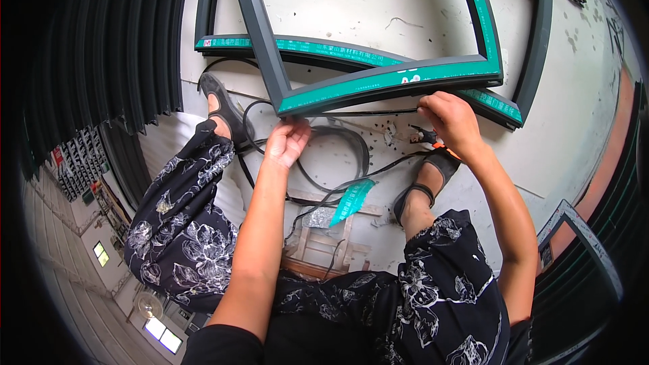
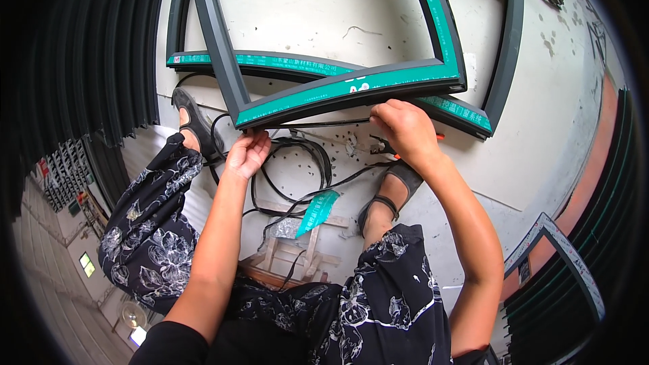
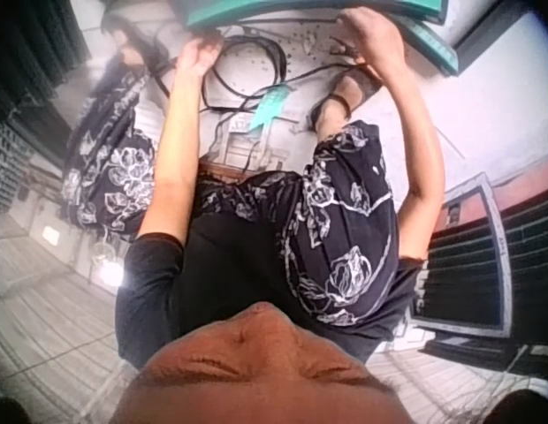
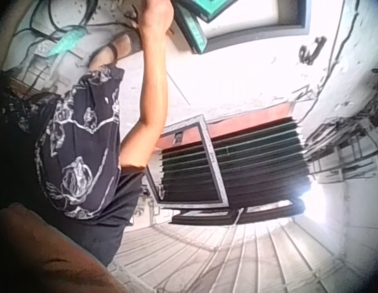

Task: The person joins metal frames by hand, inserting a rubber gasket into the channel of the frames and cutting the gasket with pliers.

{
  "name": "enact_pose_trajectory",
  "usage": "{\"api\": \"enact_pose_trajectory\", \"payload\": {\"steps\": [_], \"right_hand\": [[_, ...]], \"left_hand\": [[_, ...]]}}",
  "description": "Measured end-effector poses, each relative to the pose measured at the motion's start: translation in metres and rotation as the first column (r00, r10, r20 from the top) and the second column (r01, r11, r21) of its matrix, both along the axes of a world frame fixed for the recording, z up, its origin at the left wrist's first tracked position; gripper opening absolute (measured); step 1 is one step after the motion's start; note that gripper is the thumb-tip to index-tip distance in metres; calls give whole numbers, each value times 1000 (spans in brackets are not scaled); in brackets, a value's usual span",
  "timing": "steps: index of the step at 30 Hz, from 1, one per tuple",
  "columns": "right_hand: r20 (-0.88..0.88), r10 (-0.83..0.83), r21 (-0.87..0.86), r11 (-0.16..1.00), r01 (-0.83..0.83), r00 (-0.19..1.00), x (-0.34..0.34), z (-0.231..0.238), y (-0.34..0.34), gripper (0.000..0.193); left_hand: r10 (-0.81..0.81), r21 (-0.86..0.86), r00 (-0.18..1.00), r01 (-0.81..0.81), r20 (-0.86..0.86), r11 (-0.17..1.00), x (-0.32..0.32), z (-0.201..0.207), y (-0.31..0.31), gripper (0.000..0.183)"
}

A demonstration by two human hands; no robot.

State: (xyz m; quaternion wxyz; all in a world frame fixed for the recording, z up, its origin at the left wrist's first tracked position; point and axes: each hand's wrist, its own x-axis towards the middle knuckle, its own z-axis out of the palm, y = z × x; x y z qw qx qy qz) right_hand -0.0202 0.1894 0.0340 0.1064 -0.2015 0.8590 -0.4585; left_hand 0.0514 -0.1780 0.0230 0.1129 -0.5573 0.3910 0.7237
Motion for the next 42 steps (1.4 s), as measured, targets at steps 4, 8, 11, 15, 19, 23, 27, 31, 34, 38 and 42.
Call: {"api": "enact_pose_trajectory", "payload": {"steps": [4, 8, 11, 15, 19, 23, 27, 31, 34, 38, 42], "right_hand": [[71, -38, 43, 998, 35, 997, 1, -3, -1, 8], [112, 43, 15, 999, -45, 993, -3, 1, 4, 9], [146, 89, -11, 996, -88, 985, -5, 3, 8, 11], [118, 84, 30, 996, -88, 989, -7, 3, 8, 14], [100, -12, 44, 999, 8, 995, -3, -2, 0, 13], [-34, -172, 119, 977, 174, 985, 4, -9, -11, 9], [-112, -267, 148, 948, 282, 957, 8, -13, -21, 8], [-108, -276, 156, 944, 290, 955, 8, -11, -23, 8], [-99, -283, 150, 944, 295, 954, 8, -12, -23, 8], [210, -285, 52, 958, 281, 935, 9, 5, -13, 9], [615, -74, -191, 952, 239, 785, 25, 21, -7, 13]], "left_hand": [[4, 23, 1000, -4, -7, 1000, -1, -1, 1, 29], [7, 7, 1000, -7, 9, 1000, -1, -1, 3, 29], [2, -2, 1000, -2, 5, 1000, 1, -1, -2, 30], [8, 30, 1000, -8, -11, 1000, 1, -3, -1, 31], [-4, 24, 1000, 4, -12, 1000, 0, -1, 1, 32], [-12, 30, 1000, 13, -17, 999, 1, -3, 1, 32], [1, 42, 999, 0, -35, 999, 3, -5, -2, 30], [1, 48, 999, 1, -42, 999, 4, -5, -2, 28], [-18, 16, 999, 19, -40, 1000, 1, 3, 5, 20], [-401, -290, 873, 474, 278, 831, 2, 41, 50, 24], [-933, -822, 322, 567, 158, 57, -13, 95, 130, 20]]}}
